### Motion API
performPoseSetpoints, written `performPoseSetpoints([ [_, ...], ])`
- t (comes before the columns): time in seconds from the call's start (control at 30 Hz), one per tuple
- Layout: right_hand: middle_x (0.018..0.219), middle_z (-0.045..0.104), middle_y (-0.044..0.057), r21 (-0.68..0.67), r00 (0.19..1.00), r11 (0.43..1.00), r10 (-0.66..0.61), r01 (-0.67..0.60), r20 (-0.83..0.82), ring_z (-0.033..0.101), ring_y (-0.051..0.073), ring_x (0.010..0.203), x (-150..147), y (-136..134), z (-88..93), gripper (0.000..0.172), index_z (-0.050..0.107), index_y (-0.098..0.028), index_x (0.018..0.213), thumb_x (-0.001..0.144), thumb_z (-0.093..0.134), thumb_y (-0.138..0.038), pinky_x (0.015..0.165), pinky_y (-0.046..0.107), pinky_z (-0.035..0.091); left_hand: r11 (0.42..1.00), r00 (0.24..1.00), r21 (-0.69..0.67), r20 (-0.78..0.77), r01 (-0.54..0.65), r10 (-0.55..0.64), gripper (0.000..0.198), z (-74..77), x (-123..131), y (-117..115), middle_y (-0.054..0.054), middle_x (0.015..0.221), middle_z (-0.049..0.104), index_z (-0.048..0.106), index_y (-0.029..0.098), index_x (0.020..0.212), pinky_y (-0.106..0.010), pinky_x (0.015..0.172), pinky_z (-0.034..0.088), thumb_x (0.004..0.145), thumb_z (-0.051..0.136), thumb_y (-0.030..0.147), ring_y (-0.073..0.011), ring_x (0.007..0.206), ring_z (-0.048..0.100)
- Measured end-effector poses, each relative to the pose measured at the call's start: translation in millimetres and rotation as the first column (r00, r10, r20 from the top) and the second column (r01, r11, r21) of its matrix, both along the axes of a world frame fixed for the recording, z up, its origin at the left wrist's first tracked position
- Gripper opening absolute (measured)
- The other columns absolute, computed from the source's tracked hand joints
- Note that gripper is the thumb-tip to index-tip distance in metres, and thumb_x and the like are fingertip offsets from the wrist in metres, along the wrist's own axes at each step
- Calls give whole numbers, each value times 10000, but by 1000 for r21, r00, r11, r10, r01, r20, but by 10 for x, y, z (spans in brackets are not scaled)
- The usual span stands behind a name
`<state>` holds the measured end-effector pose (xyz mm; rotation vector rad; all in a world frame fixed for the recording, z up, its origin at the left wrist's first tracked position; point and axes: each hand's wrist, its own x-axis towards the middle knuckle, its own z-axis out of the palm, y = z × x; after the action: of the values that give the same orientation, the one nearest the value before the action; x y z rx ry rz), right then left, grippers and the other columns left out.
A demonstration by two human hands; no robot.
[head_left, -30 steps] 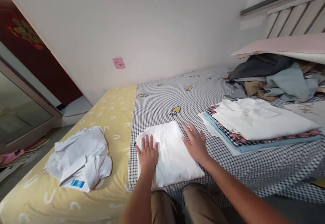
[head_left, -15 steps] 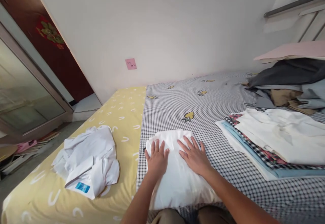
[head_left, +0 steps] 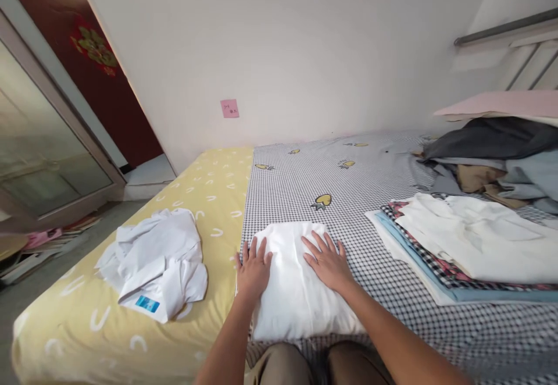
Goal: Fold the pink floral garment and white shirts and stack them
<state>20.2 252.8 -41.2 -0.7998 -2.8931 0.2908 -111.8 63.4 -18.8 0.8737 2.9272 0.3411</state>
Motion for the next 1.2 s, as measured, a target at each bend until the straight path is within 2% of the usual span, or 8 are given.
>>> performPoseSetpoints([
  [0.2,1700,225,25,-105,997,994,23,-15,76,178,342,1548,43,-57,319,580,350,-392,1570,996,413,-447,1180,668,161,999,1000,45,-14,8,-8,547,2,246,-429,-34,1668,326,384,329,1545,-573,1262,195,1031,263,473,-279,1559,231],
  [0.33,1706,198,26,-69,993,990,122,-122,2,195,256,1550,324,-377,456,686,221,-382,1611,964,444,-341,1216,602,131,997,999,74,-40,15,-12,548,16,198,-754,-5,1614,436,512,353,1455,-616,1236,239,1046,157,439,-227,1517,340],
  [0.5,1715,159,18,-32,936,936,352,-351,17,123,340,1563,807,-884,232,942,220,-439,1599,803,704,-304,1214,641,117,997,991,76,-131,-13,23,520,-42,179,-909,-3,1619,427,503,335,1463,-594,1248,216,1047,204,424,-220,1518,335],
  [0.67,1709,179,-7,150,949,939,316,-311,-11,83,391,1559,888,-1097,-71,1118,261,-454,1584,673,686,34,1211,672,82,994,955,69,-281,-82,98,506,-188,294,-827,-58,1617,427,486,293,1488,-633,1224,227,1026,305,390,-315,1504,349],
  [0.83,1673,294,-42,175,943,939,316,-295,-106,200,392,1534,789,-1068,-170,1028,325,-451,1564,711,568,67,1198,649,162,991,879,35,-458,-131,132,509,-284,332,-796,-95,1567,494,500,263,1482,-599,1169,341,1019,319,370,-330,1434,447],
  [0.97,1579,475,-19,28,938,943,332,-331,-99,369,355,1468,737,-1003,70,776,497,-379,1491,815,464,2,1115,527,349,987,866,-30,-483,-160,125,510,-244,330,-779,-99,1561,501,476,259,1495,-584,1152,368,1029,305,372,-323,1426,464],
  [1.1,1392,664,-5,-253,958,927,248,-278,-146,559,282,1309,647,-899,461,628,653,-345,1343,835,425,-55,1064,446,390,980,850,-79,-513,-180,115,519,-232,340,-796,-103,1564,495,466,257,1505,-557,1136,393,1024,303,367,-323,1435,459],
  [1.2,1211,753,-27,-619,973,758,91,-205,-212,602,281,1235,519,-748,668,464,764,-378,1120,777,554,-146,1083,412,371,988,851,-72,-518,-139,82,525,-341,263,-871,-107,1554,507,502,272,1485,-553,1114,412,982,370,345,-326,1418,482],
])
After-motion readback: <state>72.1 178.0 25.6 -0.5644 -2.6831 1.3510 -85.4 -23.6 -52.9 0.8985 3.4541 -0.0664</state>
